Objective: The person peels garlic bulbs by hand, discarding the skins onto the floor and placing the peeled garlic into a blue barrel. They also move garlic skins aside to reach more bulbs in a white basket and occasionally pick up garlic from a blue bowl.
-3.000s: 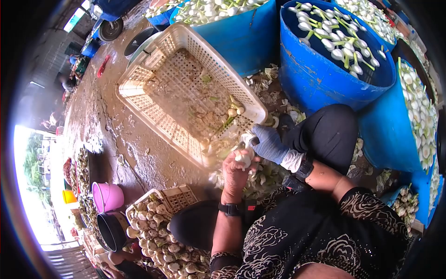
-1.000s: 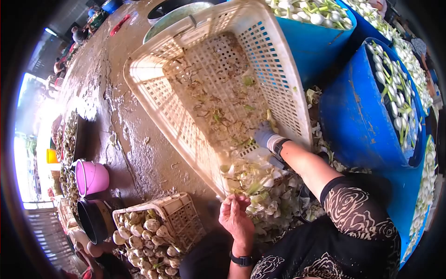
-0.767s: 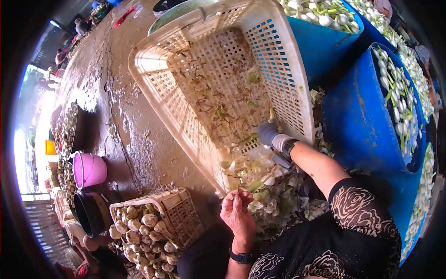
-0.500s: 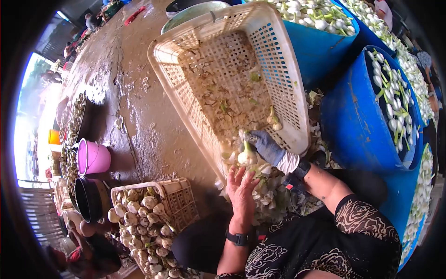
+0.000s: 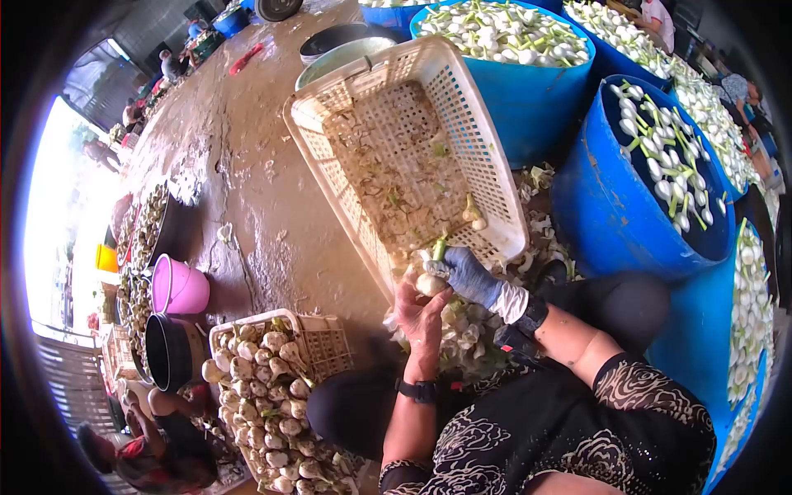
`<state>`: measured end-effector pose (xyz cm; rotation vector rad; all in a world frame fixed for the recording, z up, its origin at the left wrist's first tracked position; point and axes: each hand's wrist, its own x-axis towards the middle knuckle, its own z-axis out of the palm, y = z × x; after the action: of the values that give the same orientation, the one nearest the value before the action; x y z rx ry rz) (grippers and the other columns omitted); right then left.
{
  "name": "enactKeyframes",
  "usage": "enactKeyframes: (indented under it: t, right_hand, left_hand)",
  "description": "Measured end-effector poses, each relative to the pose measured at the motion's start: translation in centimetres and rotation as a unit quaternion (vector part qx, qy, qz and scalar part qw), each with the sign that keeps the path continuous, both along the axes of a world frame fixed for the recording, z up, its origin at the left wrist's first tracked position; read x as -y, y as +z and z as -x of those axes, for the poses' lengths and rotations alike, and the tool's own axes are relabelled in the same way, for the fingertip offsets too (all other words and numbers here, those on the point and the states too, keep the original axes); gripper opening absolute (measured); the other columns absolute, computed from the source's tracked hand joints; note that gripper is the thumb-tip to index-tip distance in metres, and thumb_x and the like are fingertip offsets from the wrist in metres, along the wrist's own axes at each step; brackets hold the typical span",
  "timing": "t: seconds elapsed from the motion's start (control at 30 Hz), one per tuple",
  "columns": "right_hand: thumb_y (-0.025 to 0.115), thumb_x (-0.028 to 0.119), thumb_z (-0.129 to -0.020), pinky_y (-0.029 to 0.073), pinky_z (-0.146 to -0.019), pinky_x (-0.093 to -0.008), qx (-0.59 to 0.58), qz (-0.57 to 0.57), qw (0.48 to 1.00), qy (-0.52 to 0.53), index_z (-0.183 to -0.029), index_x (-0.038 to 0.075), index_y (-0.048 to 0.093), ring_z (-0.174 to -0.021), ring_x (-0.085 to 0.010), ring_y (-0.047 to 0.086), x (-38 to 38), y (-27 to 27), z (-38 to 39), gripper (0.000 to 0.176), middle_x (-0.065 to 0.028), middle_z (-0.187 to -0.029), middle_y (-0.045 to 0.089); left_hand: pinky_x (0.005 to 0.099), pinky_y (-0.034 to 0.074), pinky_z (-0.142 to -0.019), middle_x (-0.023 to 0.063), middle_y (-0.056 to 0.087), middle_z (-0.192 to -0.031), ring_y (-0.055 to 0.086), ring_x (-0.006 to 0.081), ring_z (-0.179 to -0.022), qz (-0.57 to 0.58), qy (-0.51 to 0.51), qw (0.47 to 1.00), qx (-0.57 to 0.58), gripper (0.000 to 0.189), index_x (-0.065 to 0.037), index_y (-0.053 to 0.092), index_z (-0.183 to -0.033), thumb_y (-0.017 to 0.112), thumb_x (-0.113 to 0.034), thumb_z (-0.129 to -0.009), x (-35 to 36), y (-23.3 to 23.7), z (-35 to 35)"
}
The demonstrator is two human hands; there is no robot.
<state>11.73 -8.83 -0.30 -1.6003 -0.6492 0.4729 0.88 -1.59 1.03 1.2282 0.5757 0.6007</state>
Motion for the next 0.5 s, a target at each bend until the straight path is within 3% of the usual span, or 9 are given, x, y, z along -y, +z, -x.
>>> enactKeyframes:
  t: [0.17, 0.23, 0.27, 0.33, 0.37, 0.4, 0.43, 0.47, 0.5]
  right_hand:
    - [0.063, 0.011, -0.084, 0.046, -0.063, -0.0309, 0.061, -0.036, 0.997, 0.011, -0.089, -0.003, 0.062, -0.066, -0.0118, 0.055, 1.2, -0.1, 0.0, 0.015, -0.0093, -0.073, 0.064]
    - [0.062, 0.011, -0.084, 0.047, -0.064, -0.0302, 0.080, -0.058, 0.994, 0.046, -0.091, -0.003, 0.062, -0.068, -0.0119, 0.056, 1.9, 1.3, 0.0, 0.015, -0.0099, -0.074, 0.065]
    - [0.062, 0.007, -0.083, 0.047, -0.065, -0.0299, 0.047, -0.045, 0.996, 0.054, -0.092, -0.002, 0.063, -0.070, -0.0117, 0.058, 2.2, 1.1, -0.1, 0.014, -0.0102, -0.076, 0.065]
    - [0.063, 0.006, -0.081, 0.047, -0.065, -0.0299, 0.118, -0.010, 0.992, 0.033, -0.092, -0.002, 0.063, -0.070, -0.0115, 0.058, 2.8, 2.4, 0.3, 0.014, -0.0099, -0.076, 0.066]
    - [0.063, 0.005, -0.080, 0.047, -0.065, -0.0299, 0.187, 0.026, 0.982, 0.010, -0.092, -0.002, 0.063, -0.070, -0.0112, 0.058, 3.2, 2.8, 0.5, 0.014, -0.0096, -0.077, 0.066]
    - [0.068, 0.013, -0.079, 0.048, -0.070, -0.0309, 0.113, 0.032, 0.992, 0.037, -0.092, 0.000, 0.062, -0.079, -0.0136, 0.061, 3.4, 2.6, 0.0, 0.019, -0.0080, -0.081, 0.066]
    - [0.068, 0.013, -0.079, 0.048, -0.070, -0.0309, 0.114, 0.033, 0.992, 0.037, -0.092, 0.000, 0.062, -0.079, -0.0136, 0.061, 3.6, 2.4, -0.1, 0.019, -0.0080, -0.081, 0.066]
    - [0.068, 0.009, -0.078, 0.049, -0.071, -0.0299, 0.099, 0.020, 0.994, 0.045, -0.093, 0.000, 0.062, -0.078, -0.0125, 0.060, 3.7, 2.2, -0.2, 0.019, -0.0080, -0.082, 0.067]
    - [0.068, 0.006, -0.078, 0.049, -0.072, -0.0289, 0.085, 0.008, 0.995, 0.053, -0.094, 0.000, 0.062, -0.078, -0.0113, 0.060, 3.7, 2.5, -0.1, 0.019, -0.0081, -0.082, 0.067]
  left_hand:
    - [0.0278, 0.053, -0.070, 0.0081, 0.063, -0.093, 0.062, 0.0147, -0.079, 0.059, -0.017, 0.997, 0.036, 0.050, 0.002, 0.052, -0.111, 0.074, 0.005, -0.066, -0.3, 0.6, 0.7]
    - [0.0281, 0.053, -0.066, 0.0099, 0.063, -0.091, 0.062, 0.0174, -0.077, 0.111, -0.029, 0.992, 0.052, 0.042, 0.001, 0.052, -0.111, 0.070, 0.002, -0.072, -0.3, 0.9, 0.9]
    - [0.0281, 0.053, -0.066, 0.0099, 0.063, -0.091, 0.062, 0.0174, -0.077, 0.111, -0.029, 0.992, 0.054, 0.042, 0.001, 0.052, -0.111, 0.070, 0.002, -0.072, -0.5, 1.0, 0.9]
    - [0.0291, 0.051, -0.059, 0.0109, 0.062, -0.089, 0.062, 0.0209, -0.072, 0.249, -0.057, 0.962, 0.097, 0.034, -0.001, 0.052, -0.111, 0.064, -0.014, -0.082, -0.9, 1.2, 1.0]
    - [0.0291, 0.051, -0.059, 0.0109, 0.062, -0.089, 0.062, 0.0209, -0.072, 0.249, -0.057, 0.962, 0.098, 0.034, -0.001, 0.052, -0.111, 0.064, -0.014, -0.082, -1.1, 1.1, 1.2]
    - [0.0299, 0.050, -0.056, 0.0114, 0.062, -0.088, 0.061, 0.0224, -0.071, 0.322, -0.118, 0.934, 0.098, 0.035, -0.002, 0.052, -0.112, 0.060, -0.021, -0.085, -1.2, 0.9, 1.3]
    - [0.0307, 0.048, -0.053, 0.0118, 0.062, -0.088, 0.061, 0.0240, -0.069, 0.391, -0.178, 0.898, 0.098, 0.037, -0.003, 0.052, -0.113, 0.057, -0.029, -0.087, -1.3, 0.5, 1.4]
    - [0.0319, 0.047, -0.052, 0.0113, 0.063, -0.089, 0.060, 0.0243, -0.067, 0.341, -0.196, 0.916, 0.084, 0.045, -0.005, 0.052, -0.113, 0.052, -0.042, -0.089, -1.3, -0.6, 1.3]
    - [0.0319, 0.047, -0.052, 0.0113, 0.063, -0.089, 0.060, 0.0243, -0.067, 0.341, -0.197, 0.915, 0.084, 0.045, -0.005, 0.052, -0.113, 0.052, -0.042, -0.089, -1.2, -0.4, 1.2]
